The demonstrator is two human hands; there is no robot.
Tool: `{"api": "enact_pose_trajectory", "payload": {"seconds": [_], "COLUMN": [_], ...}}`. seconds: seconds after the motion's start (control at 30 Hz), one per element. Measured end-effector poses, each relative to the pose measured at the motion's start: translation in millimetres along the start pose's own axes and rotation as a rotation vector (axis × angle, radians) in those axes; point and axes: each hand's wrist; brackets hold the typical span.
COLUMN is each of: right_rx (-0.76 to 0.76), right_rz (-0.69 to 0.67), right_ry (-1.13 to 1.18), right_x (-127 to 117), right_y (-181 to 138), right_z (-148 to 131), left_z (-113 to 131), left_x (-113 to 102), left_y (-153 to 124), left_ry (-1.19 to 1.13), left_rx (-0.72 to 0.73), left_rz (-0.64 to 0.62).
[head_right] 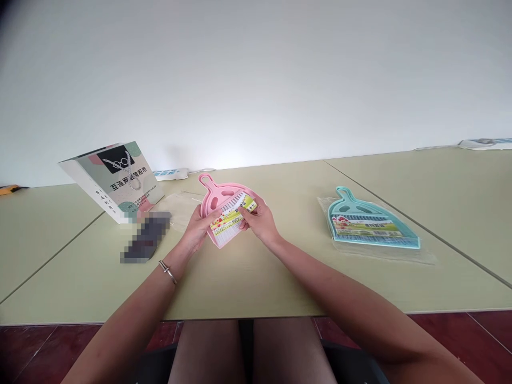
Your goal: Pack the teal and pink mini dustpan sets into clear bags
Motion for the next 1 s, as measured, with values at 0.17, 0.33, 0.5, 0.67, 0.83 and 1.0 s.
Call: {"api": "enact_pose_trajectory", "payload": {"seconds": [0.17, 0.33, 0.5, 0.67, 0.83, 1.0], "right_rx": [-0.07, 0.067, 0.209, 0.265, 0.3, 0.322], "right_rz": [0.177, 0.325, -0.076, 0.109, 0.104, -0.012], "right_ry": [-0.074, 0.105, 0.421, 0.429, 0.316, 0.153], "right_x": [-5, -6, 1, -13, -45, -75], "right_y": [-2, -2, -4, 7, 29, 39], "right_z": [3, 10, 9, 18, 23, 20], "left_z": [1, 4, -3, 3, 8, 12], "left_x": [-1, 4, 6, -15, -33, -26], "left_y": [1, -2, -3, 4, 7, 6], "left_ry": [-0.016, -0.123, 0.095, 0.892, 1.165, 1.145], "left_rx": [0.018, 0.104, 0.093, 0.171, 0.04, 0.124], "left_rz": [0.039, 0.073, -0.04, 0.137, 0.084, 0.069]}}
Point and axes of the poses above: each hand's wrist, its own y-axis towards the middle knuckle, its own x-axis out of the palm, z = x × y, and after that the axes turned 11 degrees about -y, right-handed
